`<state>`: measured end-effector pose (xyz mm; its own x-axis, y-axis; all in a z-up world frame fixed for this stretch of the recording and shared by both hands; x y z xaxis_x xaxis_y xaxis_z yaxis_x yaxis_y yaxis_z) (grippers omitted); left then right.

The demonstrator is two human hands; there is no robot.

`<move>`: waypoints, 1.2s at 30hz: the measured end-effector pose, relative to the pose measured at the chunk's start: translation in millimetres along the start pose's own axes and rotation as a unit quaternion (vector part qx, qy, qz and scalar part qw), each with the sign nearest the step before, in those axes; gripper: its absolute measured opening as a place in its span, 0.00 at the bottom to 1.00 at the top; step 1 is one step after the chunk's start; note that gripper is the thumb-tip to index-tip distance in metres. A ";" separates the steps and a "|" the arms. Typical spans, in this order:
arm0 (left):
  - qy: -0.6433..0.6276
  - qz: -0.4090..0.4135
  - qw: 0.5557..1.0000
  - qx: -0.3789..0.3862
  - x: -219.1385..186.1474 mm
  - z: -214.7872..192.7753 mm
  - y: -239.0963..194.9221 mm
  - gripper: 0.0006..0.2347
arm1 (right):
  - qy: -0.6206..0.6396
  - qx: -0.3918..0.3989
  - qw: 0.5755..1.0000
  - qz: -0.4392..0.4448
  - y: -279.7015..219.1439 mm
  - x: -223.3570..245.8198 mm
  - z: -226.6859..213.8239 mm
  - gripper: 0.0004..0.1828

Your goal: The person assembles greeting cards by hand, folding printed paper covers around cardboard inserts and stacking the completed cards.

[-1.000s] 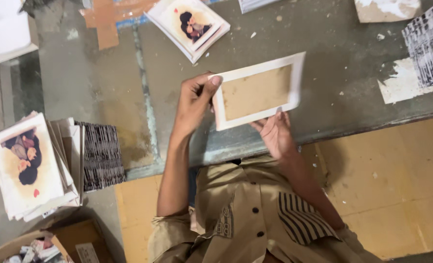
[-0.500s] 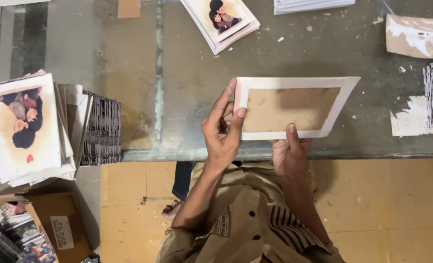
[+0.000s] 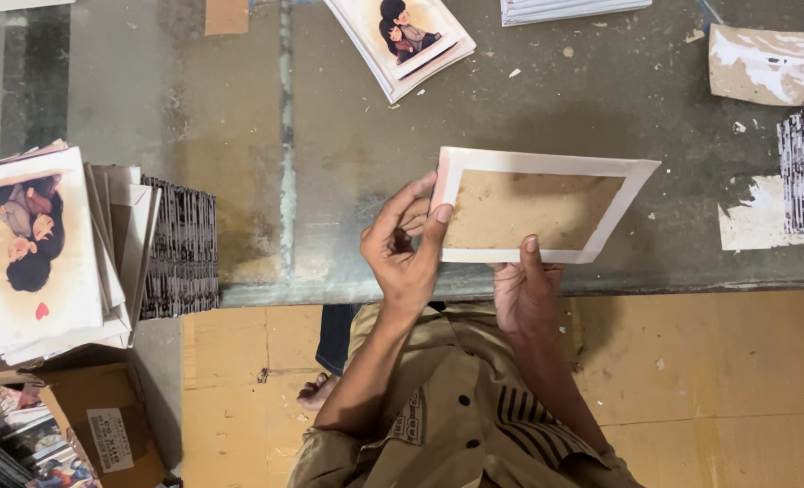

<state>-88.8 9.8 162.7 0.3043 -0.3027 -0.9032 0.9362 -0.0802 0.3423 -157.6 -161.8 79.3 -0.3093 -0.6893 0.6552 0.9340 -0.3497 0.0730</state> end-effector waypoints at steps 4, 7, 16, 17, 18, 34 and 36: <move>0.004 -0.012 1.000 -0.008 3.1 1.7 -2.1 0.14 | 0.008 -0.009 1.000 -0.023 0.5 0.3 -6.7 0.22; 0.009 -0.004 1.000 -0.021 5.4 1.9 -4.8 0.13 | 0.012 -0.004 1.000 -0.026 -0.3 0.1 -9.5 0.20; 0.043 0.022 0.998 -0.050 13.9 3.5 -24.3 0.09 | 0.050 -0.034 0.997 -0.053 5.3 4.5 -18.8 0.14; 0.032 0.017 0.998 -0.057 17.1 3.5 -27.3 0.08 | 0.039 -0.057 0.996 -0.049 4.9 5.0 -21.7 0.16; 0.021 0.011 0.998 -0.064 20.4 3.1 -30.7 0.08 | 0.043 -0.052 0.996 -0.052 5.1 5.8 -21.9 0.16; 0.025 -0.051 0.998 0.035 24.2 -35.6 -6.4 0.16 | -0.163 0.022 0.986 0.016 17.2 15.6 -14.7 0.22; 0.102 -0.104 0.977 0.154 17.8 -29.3 1.3 0.16 | -0.236 0.046 0.970 0.023 18.1 19.0 -13.0 0.23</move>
Point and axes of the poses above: each hand's wrist, its own y-axis towards the middle knuckle, its own z-axis out of the palm, x = y × z, the point moved 5 cm from there along y, towards the middle knuckle, and after that the axes turned 10 degrees about x, right-handed, at the moved point
